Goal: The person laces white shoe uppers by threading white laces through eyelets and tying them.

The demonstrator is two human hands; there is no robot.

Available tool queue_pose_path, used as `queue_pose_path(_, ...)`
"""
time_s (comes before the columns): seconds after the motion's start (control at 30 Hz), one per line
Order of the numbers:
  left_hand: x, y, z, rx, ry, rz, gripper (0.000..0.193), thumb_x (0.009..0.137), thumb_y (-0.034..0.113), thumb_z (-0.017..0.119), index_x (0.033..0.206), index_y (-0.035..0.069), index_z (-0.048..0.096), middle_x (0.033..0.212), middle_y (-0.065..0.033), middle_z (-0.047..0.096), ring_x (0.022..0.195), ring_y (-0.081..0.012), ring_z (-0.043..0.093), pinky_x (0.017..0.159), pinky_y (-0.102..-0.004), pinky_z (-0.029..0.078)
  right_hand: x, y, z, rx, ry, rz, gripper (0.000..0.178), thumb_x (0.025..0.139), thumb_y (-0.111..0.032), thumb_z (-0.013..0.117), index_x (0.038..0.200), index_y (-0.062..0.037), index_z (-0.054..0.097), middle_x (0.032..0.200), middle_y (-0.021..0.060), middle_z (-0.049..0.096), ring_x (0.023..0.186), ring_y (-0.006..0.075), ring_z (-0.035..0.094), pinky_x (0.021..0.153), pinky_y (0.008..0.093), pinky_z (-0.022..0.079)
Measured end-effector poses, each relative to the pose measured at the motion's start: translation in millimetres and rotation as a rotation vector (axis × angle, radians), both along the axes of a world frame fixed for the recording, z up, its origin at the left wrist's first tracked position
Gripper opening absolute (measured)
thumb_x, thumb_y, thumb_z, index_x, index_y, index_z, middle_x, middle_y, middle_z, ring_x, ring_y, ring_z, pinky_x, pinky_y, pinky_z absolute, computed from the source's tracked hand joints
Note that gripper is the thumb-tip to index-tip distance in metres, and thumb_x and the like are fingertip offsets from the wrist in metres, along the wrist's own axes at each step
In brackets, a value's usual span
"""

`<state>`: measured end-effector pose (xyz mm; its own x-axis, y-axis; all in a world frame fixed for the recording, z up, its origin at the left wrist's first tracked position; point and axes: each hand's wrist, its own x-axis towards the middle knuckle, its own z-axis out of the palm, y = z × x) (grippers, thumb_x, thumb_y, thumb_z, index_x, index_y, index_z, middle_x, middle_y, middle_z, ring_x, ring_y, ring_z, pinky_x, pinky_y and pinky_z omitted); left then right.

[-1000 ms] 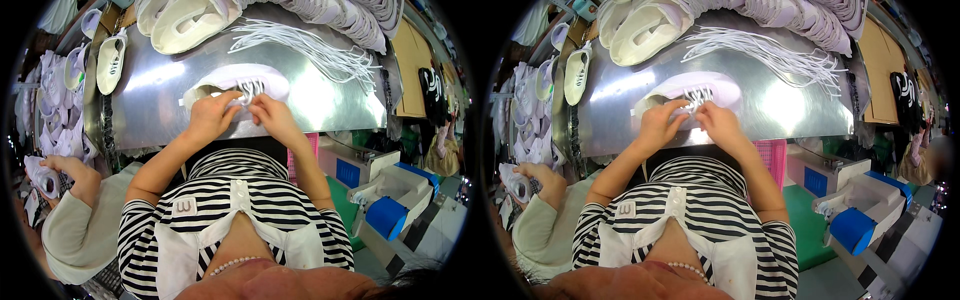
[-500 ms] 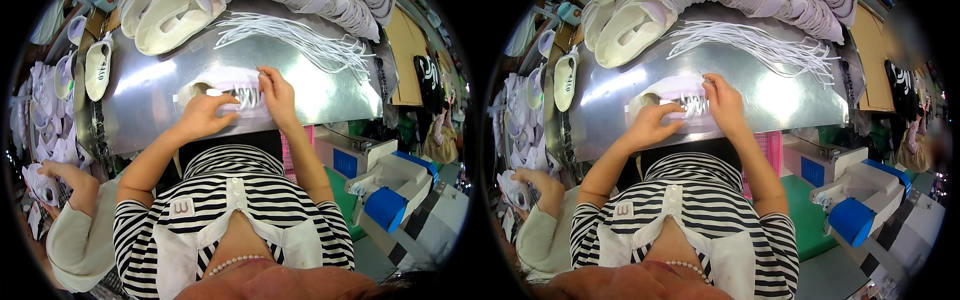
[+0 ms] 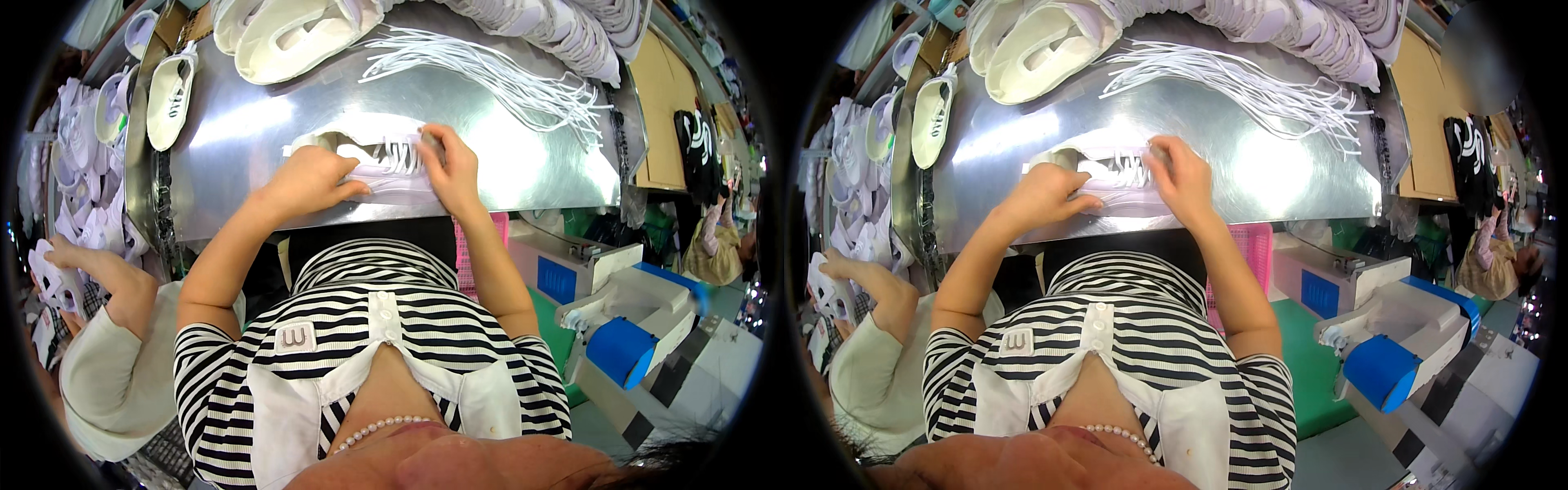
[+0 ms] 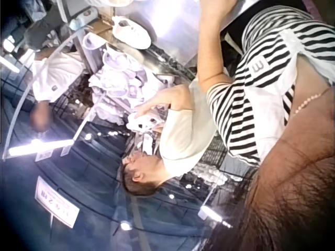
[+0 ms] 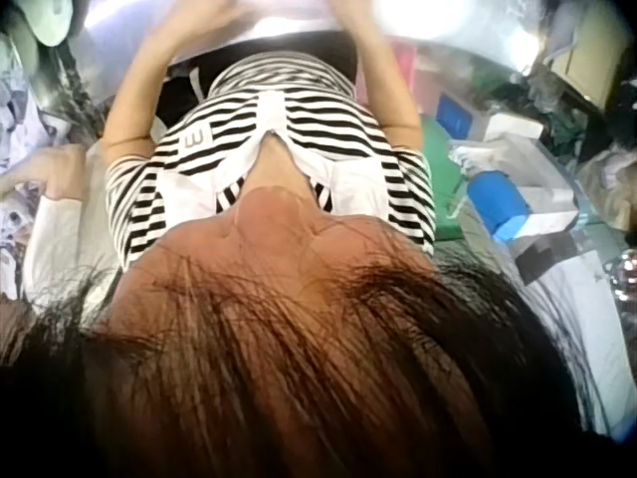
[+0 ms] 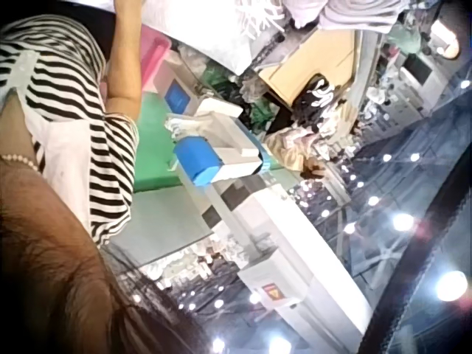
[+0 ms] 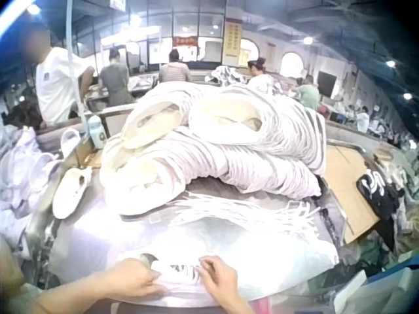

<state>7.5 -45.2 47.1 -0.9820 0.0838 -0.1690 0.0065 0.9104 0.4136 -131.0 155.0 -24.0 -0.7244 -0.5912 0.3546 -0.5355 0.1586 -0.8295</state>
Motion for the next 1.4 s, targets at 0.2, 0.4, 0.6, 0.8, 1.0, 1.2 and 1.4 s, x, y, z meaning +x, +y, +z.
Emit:
queue_pose_path(0.2, 10, 17, -5, 0.011, 0.326, 0.125, 0.031, 0.081, 0.024, 0.074, 0.104, 0.007, 0.062, 0.079, -0.0134, 0.065, 0.073, -0.0349, 0.061, 0.066, -0.0432, 0.046, -6, 9, 8, -0.022, 0.236, 0.385, 0.022, 0.073, -0.005, 0.076, 0.094, -0.0111, 0.071, 0.088, 0.0046, 0.064, 0.067, 0.0185, 0.064, 0.056, 0.0294, 0.049)
queue_pose_path(0.4, 7, 13, -14, 0.077, 0.415, 0.136, 0.030, 0.080, 0.015, 0.072, 0.108, 0.008, 0.063, 0.089, -0.0112, 0.066, 0.081, -0.0329, 0.060, 0.073, -0.0405, 0.045, -2, 0, 21, 0.149, 0.381, 0.362, 0.020, 0.075, -0.007, 0.072, 0.094, -0.0126, 0.067, 0.086, 0.0030, 0.061, 0.064, 0.0222, 0.062, 0.056, 0.0331, 0.049)
queue_pose_path(0.6, 4, 3, -17, 0.118, 0.416, 0.088, 0.026, 0.082, 0.015, 0.070, 0.107, 0.009, 0.064, 0.091, -0.0099, 0.066, 0.086, -0.0322, 0.060, 0.079, -0.0414, 0.044, -4, -5, 31, 0.263, 0.315, 0.446, 0.018, 0.079, -0.010, 0.070, 0.094, -0.0099, 0.060, 0.090, 0.0072, 0.061, 0.071, 0.0295, 0.064, 0.061, 0.0390, 0.051)
queue_pose_path(0.8, 3, -6, -25, 0.180, 0.481, 0.002, 0.026, 0.082, 0.016, 0.070, 0.107, 0.009, 0.065, 0.090, -0.0083, 0.065, 0.087, -0.0286, 0.060, 0.086, -0.0401, 0.044, -17, -2, 26, 0.281, 0.268, 0.561, 0.018, 0.078, -0.007, 0.068, 0.092, -0.0054, 0.057, 0.086, 0.0108, 0.060, 0.071, 0.0316, 0.064, 0.062, 0.0401, 0.050)
queue_pose_path(1.0, 7, 0, -36, 0.093, 0.641, 0.013, 0.026, 0.080, 0.013, 0.071, 0.105, 0.009, 0.065, 0.087, -0.0071, 0.064, 0.095, -0.0257, 0.060, 0.092, -0.0399, 0.043, -14, 5, 14, 0.164, 0.132, 0.494, 0.021, 0.074, 0.001, 0.067, 0.091, -0.0048, 0.056, 0.083, 0.0107, 0.058, 0.068, 0.0296, 0.061, 0.061, 0.0370, 0.048)
queue_pose_path(1.2, 39, 31, -45, 0.087, 0.846, 0.417, 0.042, 0.078, 0.006, 0.074, 0.117, 0.004, 0.058, 0.117, -0.0141, 0.055, 0.114, -0.0324, 0.053, 0.102, -0.0429, 0.042, -10, 1, 8, 0.010, -0.015, 0.365, 0.013, 0.087, -0.002, 0.063, 0.098, -0.0030, 0.056, 0.074, 0.0063, 0.057, 0.058, 0.0176, 0.056, 0.054, 0.0288, 0.045)
queue_pose_path(1.4, 69, 64, -88, 1.196, 0.528, 0.947, 0.065, 0.089, 0.004, 0.068, 0.144, -0.002, 0.034, 0.143, -0.0192, 0.041, 0.131, -0.0291, 0.045, 0.111, -0.0396, 0.039, 3, -13, 17, -0.108, -0.520, 0.206, 0.008, 0.102, -0.010, 0.052, 0.104, -0.0019, 0.053, 0.071, 0.0014, 0.053, 0.052, 0.0048, 0.042, 0.047, 0.0204, 0.033)
